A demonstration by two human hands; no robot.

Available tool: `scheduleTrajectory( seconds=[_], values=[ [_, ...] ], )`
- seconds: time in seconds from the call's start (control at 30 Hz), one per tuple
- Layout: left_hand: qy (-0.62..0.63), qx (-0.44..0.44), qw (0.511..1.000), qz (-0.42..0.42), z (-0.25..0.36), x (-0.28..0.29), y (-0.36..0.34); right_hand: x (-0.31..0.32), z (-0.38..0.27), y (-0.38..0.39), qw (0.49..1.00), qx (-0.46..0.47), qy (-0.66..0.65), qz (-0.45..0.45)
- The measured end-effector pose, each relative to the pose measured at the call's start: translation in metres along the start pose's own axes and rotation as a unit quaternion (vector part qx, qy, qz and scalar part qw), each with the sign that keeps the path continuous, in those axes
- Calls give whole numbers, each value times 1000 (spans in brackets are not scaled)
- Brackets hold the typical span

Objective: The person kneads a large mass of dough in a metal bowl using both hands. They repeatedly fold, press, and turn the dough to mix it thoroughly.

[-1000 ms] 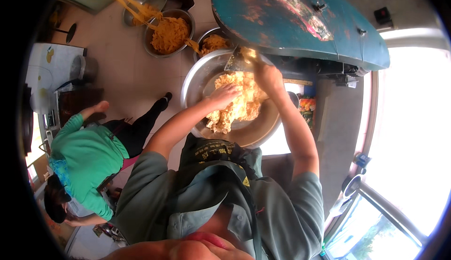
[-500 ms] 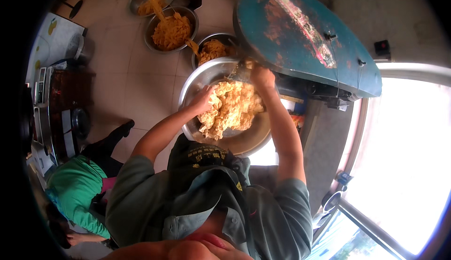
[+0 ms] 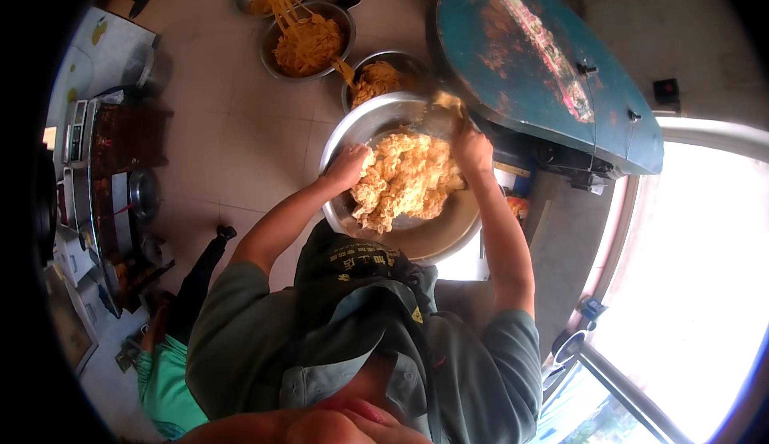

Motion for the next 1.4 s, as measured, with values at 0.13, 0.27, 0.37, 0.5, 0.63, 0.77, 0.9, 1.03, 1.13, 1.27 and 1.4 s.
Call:
scheduleTrajectory(
  seconds=[0.13, 0.27, 0.37, 0.5, 0.63, 0.77, 0.9, 1.03, 1.13, 1.27, 1.4],
  values=[
    [39, 121, 991, -32, 14, -1, -7, -10, 15, 7, 998, -34, 13, -53],
    [107, 162, 981, -11, 39, 21, -14, -11, 11, 7, 994, -77, -13, -81],
    [134, 173, 976, -4, 45, 20, -17, 4, 3, 11, 995, -20, -86, 39],
    [172, 150, 973, -41, 42, 9, -13, -3, 2, -4, 985, -103, 20, -137],
    [143, 130, 977, -87, 31, 3, -2, 3, -10, 5, 999, 9, -32, 22],
    [165, 116, 970, -133, 38, 4, -1, -23, 1, 9, 1000, -16, 1, -11],
    [177, 70, 959, -211, 51, 20, -5, -52, 15, -4, 992, -111, 22, -59],
    [178, 53, 963, -197, 91, 38, 3, -5, -32, 0, 1000, -23, -16, 5],
    [176, 4, 968, -177, 135, 60, -11, -28, -15, -13, 991, -106, 19, -84],
    [260, 2, 962, -82, 160, 82, -11, -33, 5, 4, 993, -111, 8, -49],
    [350, 128, 925, -72, 152, 65, -13, -3, 1, 2, 971, -191, 10, -144]
  ],
)
Point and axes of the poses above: each hand's wrist, its own y-axis away from the middle knuckle, its own x-axis out of the back of the hand, z = x × y, the point moved 2 cm from there along -y, towards the middle knuckle, and after that the axes turned 12 degrees about z, right-handed, at the moved point
